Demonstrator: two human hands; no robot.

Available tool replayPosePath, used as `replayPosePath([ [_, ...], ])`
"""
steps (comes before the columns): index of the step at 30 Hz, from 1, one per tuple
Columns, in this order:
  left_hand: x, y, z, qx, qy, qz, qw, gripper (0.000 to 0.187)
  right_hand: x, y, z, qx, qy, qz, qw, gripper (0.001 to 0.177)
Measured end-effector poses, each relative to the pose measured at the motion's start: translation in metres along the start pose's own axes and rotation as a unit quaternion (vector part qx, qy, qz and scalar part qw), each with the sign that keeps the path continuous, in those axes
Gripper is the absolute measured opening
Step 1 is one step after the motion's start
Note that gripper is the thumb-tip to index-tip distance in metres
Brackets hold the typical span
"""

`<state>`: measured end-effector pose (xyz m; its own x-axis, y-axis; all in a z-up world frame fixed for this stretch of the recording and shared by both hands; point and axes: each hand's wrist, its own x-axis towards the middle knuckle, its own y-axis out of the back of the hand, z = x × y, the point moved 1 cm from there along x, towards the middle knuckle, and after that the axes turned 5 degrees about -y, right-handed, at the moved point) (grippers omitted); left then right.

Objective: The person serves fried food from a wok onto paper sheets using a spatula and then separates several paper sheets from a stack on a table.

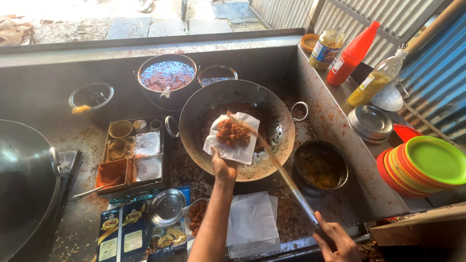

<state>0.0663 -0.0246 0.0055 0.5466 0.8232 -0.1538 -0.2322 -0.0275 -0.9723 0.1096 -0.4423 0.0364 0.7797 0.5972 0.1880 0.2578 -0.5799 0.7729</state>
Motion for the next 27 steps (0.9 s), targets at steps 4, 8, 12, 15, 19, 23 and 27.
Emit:
replayPosePath([
  [4,-0.009,-0.007,0.007,0.016,-0.004,-0.002,1.0,0.047,-0.003,-0.002,0.008,0.015,-0.01,-0.029,0.999,0.069],
  [8,-0.011,-0.01,0.017,0.031,-0.02,-0.027,0.999,0.048,-0.006,-0.009,0.008,0.042,-0.007,-0.036,0.998,0.068],
  [12,-0.012,-0.008,0.017,0.022,-0.021,-0.026,0.999,0.05,-0.002,-0.006,0.0,0.043,-0.009,-0.052,0.998,0.067],
  [15,-0.016,-0.002,0.021,0.036,-0.026,-0.02,0.999,0.051,0.003,-0.004,-0.013,0.052,-0.016,-0.048,0.997,0.066],
  [19,-0.021,-0.001,0.027,0.047,-0.046,-0.035,0.997,0.05,0.011,-0.001,-0.029,-0.008,-0.04,-0.045,0.998,0.069],
  [23,-0.024,-0.001,0.036,0.05,-0.04,-0.02,0.998,0.051,0.012,0.001,-0.042,0.046,0.015,-0.028,0.998,0.067],
  [27,-0.027,0.003,0.043,0.05,-0.039,-0.009,0.998,0.051,0.012,0.004,-0.051,0.059,-0.01,-0.071,0.996,0.067],
])
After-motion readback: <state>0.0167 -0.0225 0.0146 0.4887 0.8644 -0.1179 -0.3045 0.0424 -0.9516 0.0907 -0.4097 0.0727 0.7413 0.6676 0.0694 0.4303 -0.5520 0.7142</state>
